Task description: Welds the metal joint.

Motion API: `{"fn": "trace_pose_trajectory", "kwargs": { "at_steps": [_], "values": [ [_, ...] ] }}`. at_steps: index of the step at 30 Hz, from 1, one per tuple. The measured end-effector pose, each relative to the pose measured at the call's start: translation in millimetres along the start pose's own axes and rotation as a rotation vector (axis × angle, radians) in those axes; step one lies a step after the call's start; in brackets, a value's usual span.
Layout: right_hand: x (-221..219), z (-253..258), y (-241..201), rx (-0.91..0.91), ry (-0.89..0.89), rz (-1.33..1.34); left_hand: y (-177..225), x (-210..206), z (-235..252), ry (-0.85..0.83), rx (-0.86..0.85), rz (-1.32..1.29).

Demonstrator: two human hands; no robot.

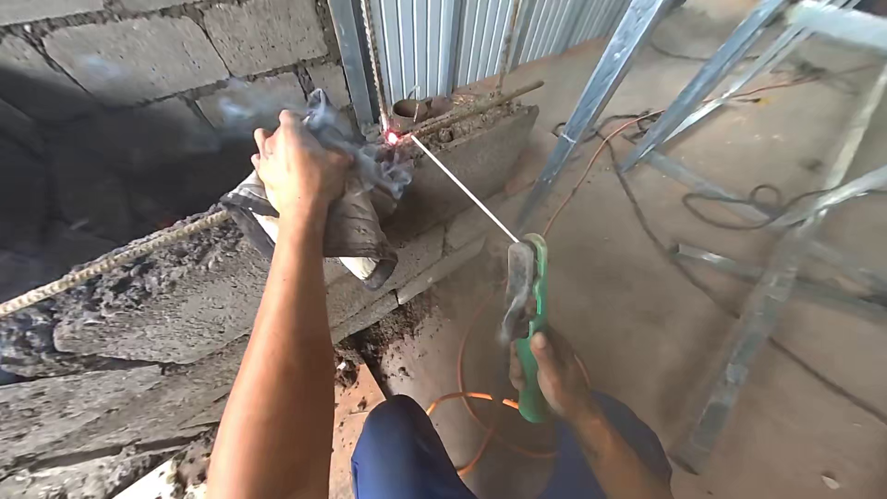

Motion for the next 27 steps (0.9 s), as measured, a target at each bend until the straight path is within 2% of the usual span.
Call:
{"fn": "trace_pose_trajectory", "kwargs": {
  "at_steps": [4, 9, 13, 17, 20, 23, 27],
  "values": [
    [21, -17, -2, 0.0, 0.043, 0.049, -5, -3, 7, -0.011, -0.003, -0.031],
    [73, -47, -5, 0.021, 0.083, 0.144, -1, 3, 3, 0.012, -0.02, -0.059],
    [132, -81, -14, 0.023, 0.118, 0.143, 1, 19, -17, 0.127, -0.04, -0.128],
    [191, -99, -31, -0.018, 0.223, 0.129, 17, 45, -67, 0.293, -0.053, -0.203],
    [225, -103, -46, -0.039, 0.274, 0.121, 42, 51, -112, 0.345, -0.183, -0.232],
    [250, -101, -62, -0.024, 0.315, 0.132, 92, 61, -146, 0.363, -0.266, -0.245],
    [271, -87, -86, -0.021, 0.295, 0.095, 157, 75, -164, 0.227, -0.317, -0.087]
  ]
}}
Point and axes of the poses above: each hand's wrist, its own z-axis towards the middle knuckle, its own x-axis out of the back of the hand, y = z × x, the point moved 4 cm from there along z, towards the middle knuckle, and after that the axes turned 13 degrees about x, right-handed, at the moved point
